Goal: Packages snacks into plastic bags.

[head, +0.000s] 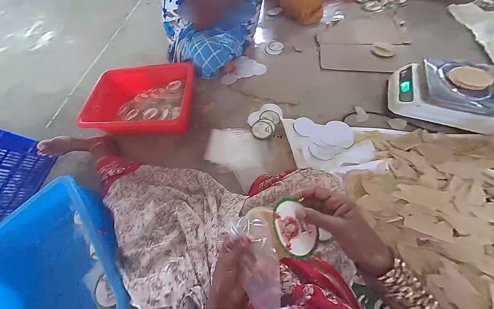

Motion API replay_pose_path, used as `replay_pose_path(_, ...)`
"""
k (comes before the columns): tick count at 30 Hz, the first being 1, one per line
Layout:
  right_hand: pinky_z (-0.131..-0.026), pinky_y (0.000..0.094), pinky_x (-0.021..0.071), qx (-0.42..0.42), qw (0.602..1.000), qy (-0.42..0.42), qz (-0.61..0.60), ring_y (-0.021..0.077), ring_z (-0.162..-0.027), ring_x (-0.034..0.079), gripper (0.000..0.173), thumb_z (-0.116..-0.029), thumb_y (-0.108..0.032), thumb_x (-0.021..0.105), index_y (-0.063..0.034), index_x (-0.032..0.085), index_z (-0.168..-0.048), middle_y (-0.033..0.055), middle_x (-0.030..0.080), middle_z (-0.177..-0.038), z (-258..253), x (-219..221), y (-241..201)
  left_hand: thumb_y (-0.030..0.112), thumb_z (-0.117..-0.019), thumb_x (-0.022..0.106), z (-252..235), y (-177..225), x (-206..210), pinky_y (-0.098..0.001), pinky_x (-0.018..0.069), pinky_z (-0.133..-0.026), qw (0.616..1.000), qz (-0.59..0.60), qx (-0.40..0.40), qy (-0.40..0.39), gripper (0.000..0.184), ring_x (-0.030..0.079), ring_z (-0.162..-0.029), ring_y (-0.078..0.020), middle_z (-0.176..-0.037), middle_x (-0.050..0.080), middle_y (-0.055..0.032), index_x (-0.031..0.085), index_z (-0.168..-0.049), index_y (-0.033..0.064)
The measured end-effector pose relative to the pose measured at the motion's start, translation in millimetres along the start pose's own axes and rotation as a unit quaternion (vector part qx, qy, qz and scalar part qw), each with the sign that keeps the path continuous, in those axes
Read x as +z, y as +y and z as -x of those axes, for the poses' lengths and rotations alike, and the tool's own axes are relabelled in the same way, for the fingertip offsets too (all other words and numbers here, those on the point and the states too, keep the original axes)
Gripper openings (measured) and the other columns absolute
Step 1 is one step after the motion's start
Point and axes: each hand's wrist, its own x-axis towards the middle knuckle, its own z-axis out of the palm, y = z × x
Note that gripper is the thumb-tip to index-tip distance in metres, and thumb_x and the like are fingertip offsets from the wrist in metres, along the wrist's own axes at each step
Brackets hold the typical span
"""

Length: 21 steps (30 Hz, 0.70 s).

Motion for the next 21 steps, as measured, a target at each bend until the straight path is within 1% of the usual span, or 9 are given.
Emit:
replay_pose_path(2, -0.063, 0.0185, 0.057, -0.037, 0.993, 0.02, 0.115, 0.0008, -0.069, 0.066, 0.024, -0.086, -0.015, 0.075, -0.0079, 0.074, -0.109, -0.005, 0.074, -0.086, 7.7, 22.9, 16.6, 0.018, -0.0861, 0.08, 4.1, 1.5, -0.7, -0.0287, 0.0624, -0.075, 0.999, 0.03, -0.001, -0.017, 0.009, 0.074, -0.077, -0.0107, -0.085, 0.077, -0.0046, 0.079, -0.094, 0.0137)
replay_pose_path(4, -0.062, 0.017, 0.0501, -0.077, 0.969, 0.072, 0.224, -0.0008, -0.073, 0.059, 0.032, -0.0826, -0.028, 0.077, -0.0103, 0.074, -0.109, -0.004, 0.07, -0.094, 11.8, 37.7, 30.9, 0.016, -0.0867, 0.079, 7.7, 4.6, -0.2, -0.0293, 0.0627, -0.076, 0.998, 0.053, -0.009, -0.031, 0.009, 0.075, -0.079, -0.0118, -0.087, 0.077, -0.0059, 0.079, -0.095, 0.0124)
replay_pose_path(6, -0.078, 0.0252, 0.0528, -0.064, 0.959, 0.078, 0.266, 0.0086, -0.099, 0.06, 0.055, -0.0836, -0.041, 0.076, -0.0089, 0.067, -0.127, 0.005, 0.064, -0.119, 15.7, 47.2, 35.0, 0.015, -0.0884, 0.078, 9.7, 5.5, -2.2, -0.0309, 0.0626, -0.08, 0.996, 0.073, -0.02, -0.04, 0.01, 0.075, -0.083, -0.0136, -0.091, 0.077, -0.0072, 0.077, -0.098, 0.0113)
replay_pose_path(8, -0.086, 0.0289, 0.0556, -0.036, 0.959, 0.08, 0.271, 0.0129, -0.108, 0.062, 0.068, -0.0863, -0.046, 0.071, -0.0055, 0.058, -0.138, 0.0089, 0.062, -0.127, 17.4, 58.7, 40.0, 0.015, -0.0901, 0.076, 10.2, 4.6, -1.3, -0.0313, 0.0624, -0.082, 0.995, 0.087, -0.027, -0.048, 0.011, 0.075, -0.085, -0.0143, -0.093, 0.077, -0.0081, 0.076, -0.1, 0.0102)
replay_pose_path(11, -0.084, 0.0363, 0.0578, -0.026, 0.951, 0.093, 0.295, 0.0142, -0.099, 0.068, 0.057, -0.0877, -0.03, 0.063, -0.001, 0.057, -0.137, 0.0095, 0.069, -0.116, 23.6, 78.4, 49.7, 0.016, -0.0934, 0.072, 11.2, 1.2, 3.3, -0.0314, 0.0617, -0.081, 0.996, 0.056, -0.036, -0.058, 0.009, 0.075, -0.085, -0.0129, -0.092, 0.077, -0.0068, 0.076, -0.1, 0.0107)
replay_pose_path(15, -0.077, 0.028, 0.0605, 0.05, 0.977, 0.032, 0.207, 0.004, -0.089, 0.071, 0.047, -0.0829, -0.022, 0.069, -0.0111, 0.065, -0.129, -0.003, 0.074, -0.106, 24.9, 70.7, 41.0, 0.009, -0.0944, 0.068, 13.7, 5.8, 8.6, -0.0334, 0.0624, -0.077, 0.999, 0.022, -0.019, -0.035, 0.007, 0.074, -0.08, -0.0142, -0.088, 0.076, -0.0072, 0.074, -0.095, 0.01)
replay_pose_path(17, -0.07, 0.0238, 0.0604, 0.071, 0.984, -0.003, 0.161, 0.0017, -0.08, 0.071, 0.037, -0.0798, -0.02, 0.074, -0.0127, 0.071, -0.116, -0.0066, 0.075, -0.093, 24.5, 60.8, 37.6, 0.004, -0.0935, 0.066, 16.6, 8.5, 13.6, -0.032, 0.0629, -0.073, 1.0, -0.015, -0.004, -0.01, 0.009, 0.074, -0.075, -0.0131, -0.085, 0.076, -0.0066, 0.074, -0.093, 0.0094)
replay_pose_path(19, -0.062, 0.0204, 0.0565, 0.059, 0.985, -0.013, 0.164, -0.0021, -0.071, 0.067, 0.023, -0.0783, -0.022, 0.073, -0.0156, 0.074, -0.101, -0.0107, 0.072, -0.081, 26.8, 52.4, 36.4, 0.007, -0.0919, 0.07, 17.0, 6.5, 11.7, -0.0311, 0.0619, -0.077, 0.997, -0.072, 0.035, 0.002, 0.014, 0.073, -0.079, -0.0119, -0.09, 0.076, -0.0057, 0.07, -0.106, 0.0062)
replay_pose_path(21, -0.061, 0.0196, 0.056, 0.025, 0.975, -0.022, 0.219, -0.0034, -0.07, 0.065, 0.022, -0.0803, -0.03, 0.075, -0.017, 0.074, -0.098, -0.0117, 0.071, -0.08, 33.1, 42.1, 32.8, 0.012, -0.092, 0.074, 13.6, 6.1, 3.7, -0.0311, 0.0585, -0.092, 0.983, -0.128, 0.125, -0.041, 0.041, 0.071, -0.099, -0.0115, -0.112, 0.074, -0.0056, 0.063, -0.13, 0.0016)
